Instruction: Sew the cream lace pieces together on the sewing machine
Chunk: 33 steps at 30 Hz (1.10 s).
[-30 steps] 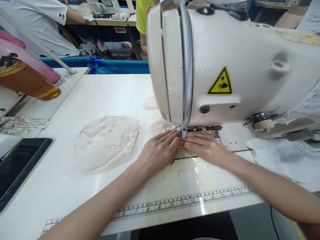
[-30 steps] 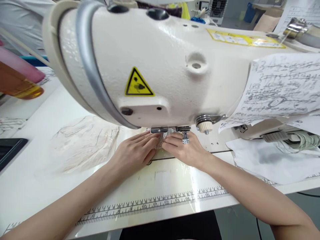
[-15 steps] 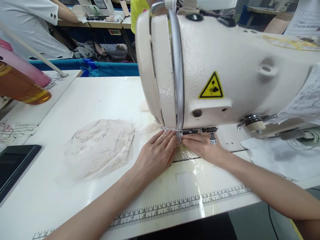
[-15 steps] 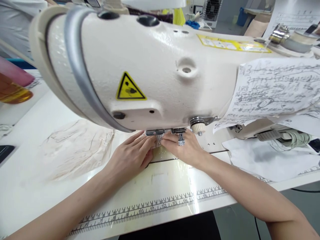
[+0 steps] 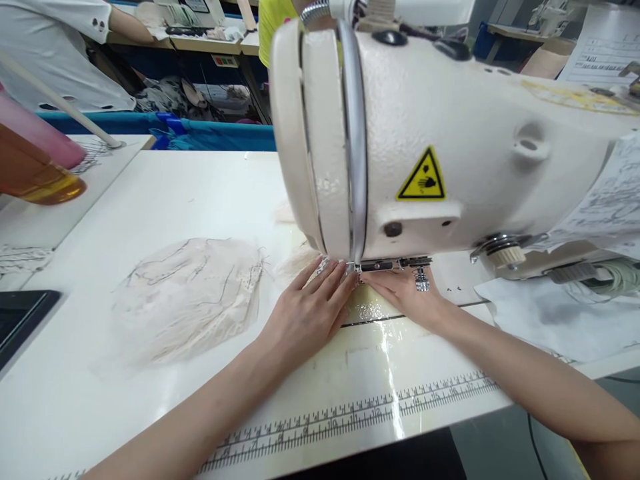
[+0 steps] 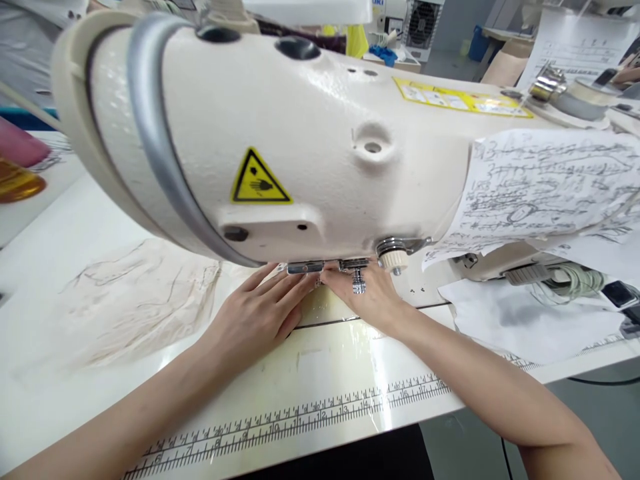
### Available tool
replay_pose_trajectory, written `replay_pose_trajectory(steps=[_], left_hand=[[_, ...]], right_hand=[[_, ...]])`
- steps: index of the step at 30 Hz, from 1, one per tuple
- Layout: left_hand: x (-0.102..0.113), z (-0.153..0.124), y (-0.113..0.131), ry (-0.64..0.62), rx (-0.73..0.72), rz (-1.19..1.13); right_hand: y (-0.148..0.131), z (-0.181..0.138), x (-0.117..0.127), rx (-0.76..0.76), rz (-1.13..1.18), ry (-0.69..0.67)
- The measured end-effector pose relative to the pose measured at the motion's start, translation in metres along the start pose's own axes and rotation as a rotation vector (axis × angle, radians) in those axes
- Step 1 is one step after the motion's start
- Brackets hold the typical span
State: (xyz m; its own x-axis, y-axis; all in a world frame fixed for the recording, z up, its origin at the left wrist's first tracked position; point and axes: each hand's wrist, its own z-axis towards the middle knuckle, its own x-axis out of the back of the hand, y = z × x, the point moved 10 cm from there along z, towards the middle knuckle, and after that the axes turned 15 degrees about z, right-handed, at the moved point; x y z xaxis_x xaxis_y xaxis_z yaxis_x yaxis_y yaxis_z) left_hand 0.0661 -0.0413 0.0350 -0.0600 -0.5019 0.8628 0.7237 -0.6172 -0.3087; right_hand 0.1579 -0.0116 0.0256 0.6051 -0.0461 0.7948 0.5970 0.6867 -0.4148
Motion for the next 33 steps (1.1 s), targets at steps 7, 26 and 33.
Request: replay_pose_trajectory(steps=[7, 26, 33], left_hand=[[0.001, 0.001, 0.002, 0.005, -0.030, 0.080], [0.004, 0.003, -0.001, 0.024, 0.021, 0.132], [-0.001, 0.000, 0.001, -0.004, -0.008, 0.080]], right_hand=[[0.014, -0.002, 0.000, -0.057, 0.053, 0.044], [-0.008, -0.005, -0.001, 0.050, 0.021, -0.044], [-0.004, -0.004, 0.000, -0.104, 0.104, -0.134]])
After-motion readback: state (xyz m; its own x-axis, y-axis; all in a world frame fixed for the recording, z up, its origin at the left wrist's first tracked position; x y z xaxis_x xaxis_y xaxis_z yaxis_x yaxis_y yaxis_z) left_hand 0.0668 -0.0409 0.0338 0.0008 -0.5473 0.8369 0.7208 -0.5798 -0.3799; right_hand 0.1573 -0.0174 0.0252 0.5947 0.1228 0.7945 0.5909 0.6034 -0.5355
